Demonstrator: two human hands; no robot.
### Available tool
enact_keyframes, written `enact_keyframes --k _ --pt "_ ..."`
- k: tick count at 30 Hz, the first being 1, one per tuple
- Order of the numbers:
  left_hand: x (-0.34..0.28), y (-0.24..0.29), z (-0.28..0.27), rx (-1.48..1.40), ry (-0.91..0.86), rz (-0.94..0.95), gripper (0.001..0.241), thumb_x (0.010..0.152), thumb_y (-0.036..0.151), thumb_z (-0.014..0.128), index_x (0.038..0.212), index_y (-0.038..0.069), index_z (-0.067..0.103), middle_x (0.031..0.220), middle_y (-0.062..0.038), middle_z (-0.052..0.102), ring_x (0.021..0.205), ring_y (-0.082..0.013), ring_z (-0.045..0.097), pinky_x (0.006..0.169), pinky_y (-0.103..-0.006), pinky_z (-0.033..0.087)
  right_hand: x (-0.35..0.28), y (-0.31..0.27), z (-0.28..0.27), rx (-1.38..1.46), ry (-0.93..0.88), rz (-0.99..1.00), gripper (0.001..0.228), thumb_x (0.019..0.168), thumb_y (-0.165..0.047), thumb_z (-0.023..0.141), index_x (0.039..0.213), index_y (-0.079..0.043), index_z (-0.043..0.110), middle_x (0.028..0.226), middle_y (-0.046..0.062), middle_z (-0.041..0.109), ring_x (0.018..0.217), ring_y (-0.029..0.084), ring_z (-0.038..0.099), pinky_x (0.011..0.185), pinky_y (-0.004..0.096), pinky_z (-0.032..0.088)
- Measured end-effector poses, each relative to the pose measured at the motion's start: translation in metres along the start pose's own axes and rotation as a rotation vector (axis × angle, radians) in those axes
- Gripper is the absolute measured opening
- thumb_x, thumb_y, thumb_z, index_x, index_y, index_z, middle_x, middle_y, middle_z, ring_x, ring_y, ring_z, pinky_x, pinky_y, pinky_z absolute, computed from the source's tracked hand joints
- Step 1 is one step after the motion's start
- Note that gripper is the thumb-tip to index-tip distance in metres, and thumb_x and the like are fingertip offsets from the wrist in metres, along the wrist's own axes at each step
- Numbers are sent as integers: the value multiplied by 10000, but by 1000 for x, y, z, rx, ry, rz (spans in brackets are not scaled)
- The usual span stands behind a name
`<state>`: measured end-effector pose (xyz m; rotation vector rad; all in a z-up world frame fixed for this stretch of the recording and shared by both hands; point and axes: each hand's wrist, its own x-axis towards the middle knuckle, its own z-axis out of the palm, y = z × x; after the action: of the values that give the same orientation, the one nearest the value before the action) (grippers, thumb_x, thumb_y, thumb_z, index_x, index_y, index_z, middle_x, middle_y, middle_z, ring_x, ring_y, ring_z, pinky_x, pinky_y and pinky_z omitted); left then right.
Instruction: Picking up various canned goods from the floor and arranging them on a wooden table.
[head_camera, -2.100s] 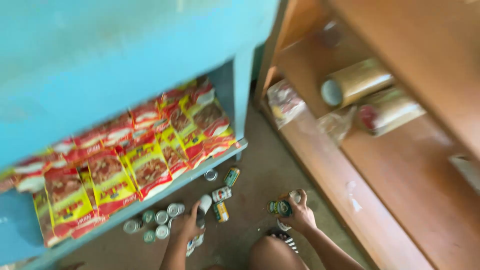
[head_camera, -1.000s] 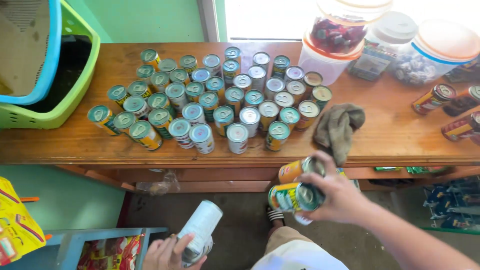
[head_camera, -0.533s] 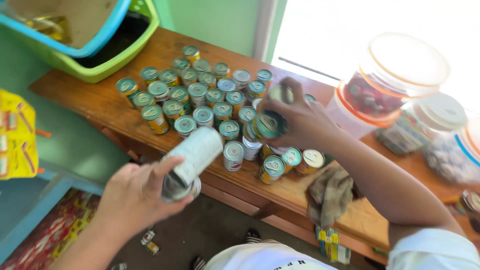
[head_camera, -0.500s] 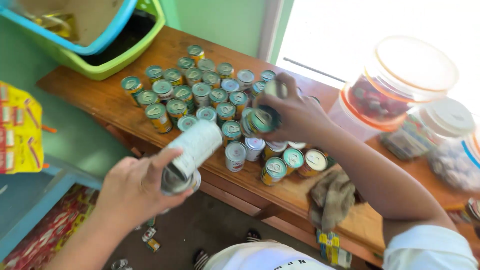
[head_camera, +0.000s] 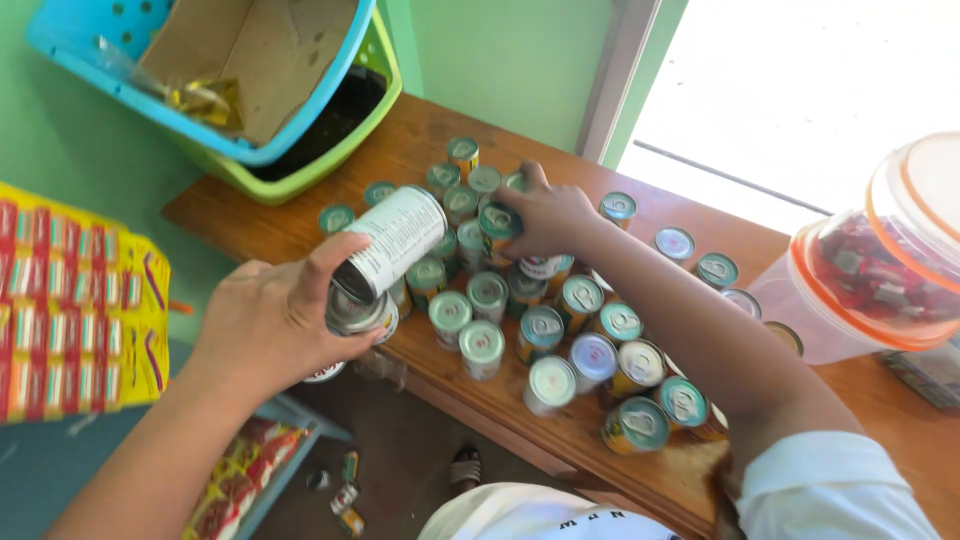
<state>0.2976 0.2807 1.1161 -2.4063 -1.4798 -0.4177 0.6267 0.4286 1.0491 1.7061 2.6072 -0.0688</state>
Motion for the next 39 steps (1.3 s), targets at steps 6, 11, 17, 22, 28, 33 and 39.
enact_keyframes --k 6,11,17,22,28,33,39 --pt "63 -52 61 -95 1 171 934 721 599 770 1491 308 331 1031 -4 765 861 -235 752 774 -399 507 -8 -4 -11 77 -120 80 1009 670 -712 795 1522 -357 387 1633 266 177 1162 531 583 914 576 520" --pt "111 -60 90 -212 -109 271 983 691 636 742 1505 349 273 1174 -17 749 995 -255 753 879 -451 515 -18 -16 -40 217 -222 156 1125 688 -773 760 1609 -332 287 1673 277 67 1394 598 387 1140 653 379" --pt "137 -48 95 -128 -259 502 1066 757 555 792 1583 331 155 970 -45 767 919 -293 770 801 -398 523 -31 -46 -89 449 3 53 1275 640 -370 950 1639 -197 178 1636 379 53 1416 693 178 1116 784 242" --pt "152 -50 121 -157 -151 590 1017 736 592 797 1527 292 234 924 -45 727 873 -292 761 763 -431 516 1 -72 -68 337 199 -256 1061 827 -121 807 1654 -67 144 1274 281 619 1233 538 575 1136 657 368" --pt "168 -70 151 -392 -100 354 1137 795 719 724 1645 321 81 987 -106 751 931 -321 760 821 -444 522 53 -41 -38 620 305 -122 1093 740 -205 862 1630 -240 229 1333 207 626 1227 492 611 1045 669 463" --pt "174 -60 188 -333 -238 297 1075 757 705 712 1618 334 187 1092 -80 752 990 -317 750 854 -458 530 80 -16 -20 299 127 30 847 674 -464 908 1402 -209 557 1207 64 681 1171 342 635 1013 511 512" --pt "177 -57 196 -450 -347 273 1074 747 679 713 1614 370 158 1248 -91 712 1090 -352 719 925 -487 533 90 1 12 201 -96 74 877 602 -517 936 1339 -176 605 1224 61 662 1123 335 683 1028 486 509"
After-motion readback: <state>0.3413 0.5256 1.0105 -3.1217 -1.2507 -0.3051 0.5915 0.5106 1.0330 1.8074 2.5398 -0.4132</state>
